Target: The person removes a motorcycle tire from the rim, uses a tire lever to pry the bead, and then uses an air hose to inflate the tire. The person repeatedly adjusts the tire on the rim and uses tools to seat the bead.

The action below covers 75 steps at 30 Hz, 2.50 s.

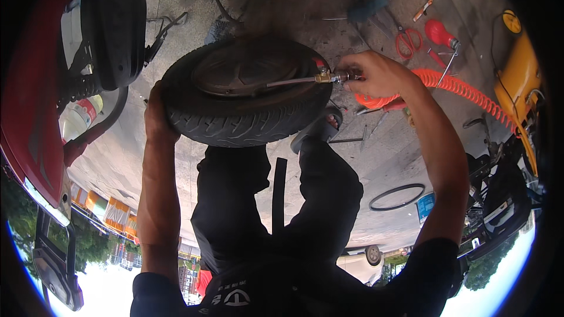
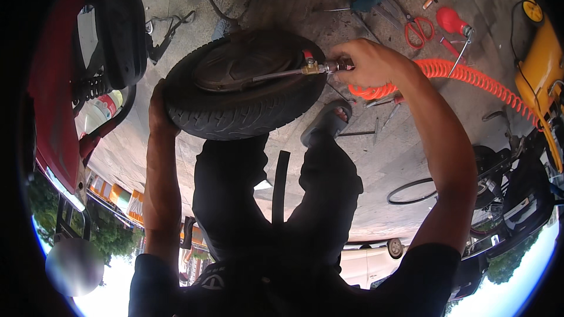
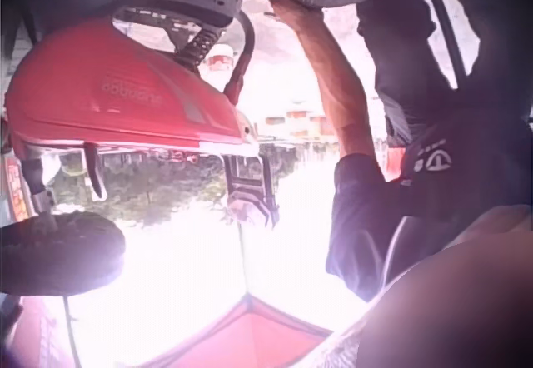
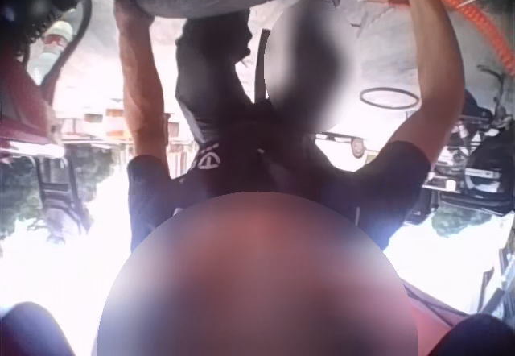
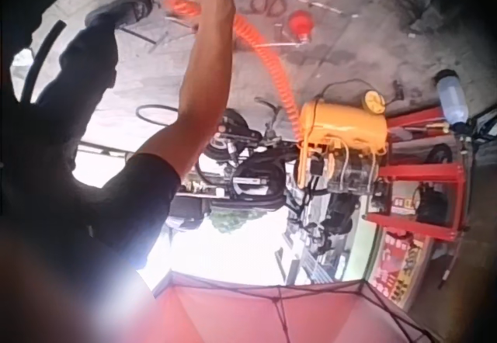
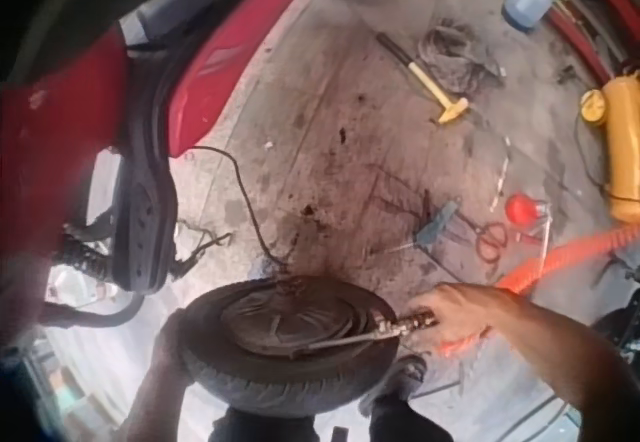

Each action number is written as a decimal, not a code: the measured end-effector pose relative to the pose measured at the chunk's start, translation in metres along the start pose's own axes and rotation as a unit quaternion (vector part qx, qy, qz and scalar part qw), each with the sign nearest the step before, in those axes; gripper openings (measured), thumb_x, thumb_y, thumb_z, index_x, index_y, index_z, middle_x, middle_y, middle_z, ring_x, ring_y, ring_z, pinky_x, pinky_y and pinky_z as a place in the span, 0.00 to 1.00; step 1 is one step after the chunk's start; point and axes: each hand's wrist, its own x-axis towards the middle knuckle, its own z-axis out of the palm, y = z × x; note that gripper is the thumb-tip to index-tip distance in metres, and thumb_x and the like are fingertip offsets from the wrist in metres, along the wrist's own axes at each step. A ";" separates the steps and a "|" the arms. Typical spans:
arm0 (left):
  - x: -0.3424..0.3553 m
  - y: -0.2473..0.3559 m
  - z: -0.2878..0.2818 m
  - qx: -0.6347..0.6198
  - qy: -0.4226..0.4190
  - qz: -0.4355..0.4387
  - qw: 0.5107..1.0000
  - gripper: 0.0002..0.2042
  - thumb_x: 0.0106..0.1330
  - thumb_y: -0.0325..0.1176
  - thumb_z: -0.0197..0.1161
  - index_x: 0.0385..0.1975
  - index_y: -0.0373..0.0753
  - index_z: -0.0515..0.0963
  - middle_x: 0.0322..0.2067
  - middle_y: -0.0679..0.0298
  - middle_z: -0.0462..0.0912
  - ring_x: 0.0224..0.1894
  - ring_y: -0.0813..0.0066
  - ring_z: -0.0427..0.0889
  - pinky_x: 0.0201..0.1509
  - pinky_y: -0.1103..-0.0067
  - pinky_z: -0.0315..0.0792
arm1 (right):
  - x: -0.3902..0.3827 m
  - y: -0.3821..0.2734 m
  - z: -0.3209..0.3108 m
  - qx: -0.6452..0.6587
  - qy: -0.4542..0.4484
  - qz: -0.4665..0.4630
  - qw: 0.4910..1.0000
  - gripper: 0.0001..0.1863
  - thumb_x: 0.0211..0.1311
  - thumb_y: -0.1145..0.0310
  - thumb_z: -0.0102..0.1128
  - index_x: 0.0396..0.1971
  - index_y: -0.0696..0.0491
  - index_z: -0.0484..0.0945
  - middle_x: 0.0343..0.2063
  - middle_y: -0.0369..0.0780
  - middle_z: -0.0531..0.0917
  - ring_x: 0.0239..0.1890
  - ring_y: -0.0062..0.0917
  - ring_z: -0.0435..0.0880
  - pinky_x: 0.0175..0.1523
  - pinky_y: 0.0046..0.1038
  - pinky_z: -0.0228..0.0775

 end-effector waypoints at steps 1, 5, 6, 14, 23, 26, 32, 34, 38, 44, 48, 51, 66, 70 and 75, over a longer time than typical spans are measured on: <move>0.003 -0.004 -0.004 -0.117 0.008 -0.103 0.988 0.28 0.69 0.39 0.62 0.66 0.33 0.67 0.59 0.49 0.79 0.61 0.55 0.79 0.67 0.67 0.71 | 0.001 0.002 0.001 0.016 0.005 -0.002 1.000 0.21 0.58 0.68 0.73 0.51 0.59 0.81 0.37 0.47 0.87 0.41 0.33 0.86 0.50 0.35 0.77; 0.007 0.000 -0.008 -0.419 -0.024 -0.316 0.851 0.28 0.77 0.50 0.50 0.65 0.33 0.71 0.59 0.53 0.79 0.61 0.61 0.79 0.70 0.68 0.69 | 0.008 0.013 0.015 -0.012 0.071 -0.133 0.989 0.23 0.58 0.67 0.73 0.53 0.60 0.82 0.39 0.50 0.88 0.41 0.40 0.89 0.48 0.36 0.79; 0.007 0.009 -0.009 -0.308 0.008 -0.296 0.904 0.26 0.77 0.47 0.51 0.65 0.32 0.71 0.60 0.52 0.78 0.62 0.60 0.78 0.69 0.69 0.68 | 0.010 0.016 0.019 -0.023 0.089 -0.184 0.979 0.23 0.58 0.66 0.73 0.52 0.60 0.82 0.39 0.51 0.88 0.41 0.42 0.89 0.47 0.37 0.79; 0.023 0.160 0.052 0.176 -0.265 0.164 0.934 0.21 0.72 0.40 0.63 0.55 0.29 0.77 0.46 0.46 0.84 0.49 0.47 0.84 0.56 0.63 0.76 | 0.015 0.035 0.028 -0.019 0.135 -0.281 0.950 0.22 0.55 0.67 0.75 0.48 0.60 0.83 0.36 0.50 0.88 0.38 0.43 0.89 0.42 0.37 0.80; 0.033 0.154 0.159 0.230 -0.433 0.179 0.853 0.14 0.73 0.41 0.60 0.36 0.33 0.79 0.28 0.46 0.82 0.35 0.41 0.83 0.41 0.54 0.75 | 0.021 0.041 0.030 0.041 0.110 -0.241 0.963 0.13 0.60 0.66 0.67 0.43 0.55 0.83 0.26 0.46 0.86 0.28 0.41 0.86 0.35 0.37 0.76; 0.035 0.161 0.158 0.241 -0.436 0.183 0.848 0.12 0.73 0.38 0.60 0.36 0.34 0.78 0.25 0.46 0.80 0.33 0.41 0.81 0.38 0.56 0.73 | 0.027 0.046 0.033 0.032 0.111 -0.248 0.962 0.14 0.60 0.65 0.68 0.42 0.55 0.82 0.24 0.46 0.85 0.28 0.42 0.86 0.35 0.38 0.75; 0.041 0.177 0.157 0.259 -0.460 0.174 0.831 0.10 0.71 0.36 0.62 0.38 0.34 0.79 0.29 0.46 0.82 0.36 0.41 0.82 0.40 0.56 0.74 | -0.020 0.087 0.023 -0.172 0.233 -0.207 0.934 0.14 0.54 0.60 0.70 0.36 0.54 0.83 0.24 0.48 0.84 0.32 0.49 0.85 0.36 0.48 0.75; 0.043 0.178 0.152 0.271 -0.469 0.151 0.827 0.11 0.70 0.35 0.62 0.41 0.33 0.80 0.33 0.44 0.83 0.38 0.41 0.83 0.42 0.58 0.76 | -0.058 0.109 0.018 -0.255 0.258 -0.105 0.926 0.14 0.52 0.62 0.71 0.37 0.53 0.83 0.25 0.46 0.84 0.34 0.46 0.85 0.37 0.47 0.74; 0.041 0.180 0.143 0.222 -0.455 0.179 0.844 0.18 0.67 0.35 0.65 0.51 0.31 0.80 0.44 0.42 0.84 0.48 0.42 0.84 0.54 0.62 0.76 | -0.137 0.163 0.029 -0.295 0.271 0.119 0.909 0.13 0.51 0.64 0.71 0.36 0.52 0.85 0.28 0.44 0.85 0.38 0.42 0.86 0.43 0.46 0.75; 0.024 0.200 0.130 0.237 -0.431 0.196 0.848 0.24 0.62 0.35 0.69 0.56 0.31 0.79 0.50 0.42 0.83 0.56 0.42 0.81 0.63 0.61 0.72 | -0.170 0.279 0.097 -0.329 0.228 0.349 0.847 0.14 0.54 0.63 0.70 0.42 0.48 0.86 0.37 0.42 0.86 0.48 0.39 0.84 0.53 0.45 0.73; 0.019 0.201 0.128 0.235 -0.430 0.125 0.863 0.25 0.63 0.39 0.69 0.56 0.29 0.78 0.50 0.41 0.83 0.56 0.42 0.81 0.62 0.61 0.72 | -0.180 0.350 0.100 -0.293 0.337 0.404 0.798 0.17 0.58 0.67 0.66 0.49 0.46 0.85 0.41 0.43 0.86 0.52 0.39 0.81 0.55 0.45 0.73; 0.017 0.198 0.127 0.250 -0.426 0.155 0.855 0.27 0.66 0.44 0.69 0.56 0.27 0.78 0.51 0.42 0.83 0.55 0.44 0.82 0.62 0.62 0.72 | -0.170 0.340 0.090 -0.274 0.470 0.348 0.764 0.19 0.62 0.68 0.65 0.54 0.50 0.84 0.44 0.46 0.85 0.52 0.41 0.81 0.55 0.45 0.73; 0.010 0.189 0.096 0.290 -0.378 0.161 0.864 0.16 0.65 0.26 0.63 0.52 0.30 0.81 0.41 0.46 0.85 0.47 0.48 0.84 0.53 0.64 0.76 | 0.036 0.067 0.071 0.016 0.163 -0.287 0.944 0.13 0.64 0.73 0.62 0.47 0.61 0.84 0.41 0.50 0.82 0.48 0.46 0.82 0.54 0.42 0.73; 0.019 0.174 0.089 0.278 -0.403 0.157 0.858 0.13 0.63 0.25 0.64 0.46 0.32 0.83 0.38 0.49 0.84 0.44 0.49 0.83 0.49 0.63 0.76 | 0.038 0.062 0.064 -0.046 0.155 -0.281 0.946 0.12 0.61 0.74 0.63 0.43 0.61 0.84 0.39 0.49 0.81 0.46 0.47 0.81 0.54 0.42 0.72; 0.024 0.167 0.088 0.255 -0.417 0.161 0.857 0.12 0.59 0.24 0.67 0.44 0.31 0.83 0.37 0.50 0.84 0.40 0.54 0.84 0.44 0.66 0.75 | 0.040 0.050 0.064 -0.066 0.198 -0.310 0.928 0.09 0.56 0.76 0.66 0.36 0.61 0.81 0.35 0.49 0.79 0.44 0.48 0.80 0.52 0.44 0.71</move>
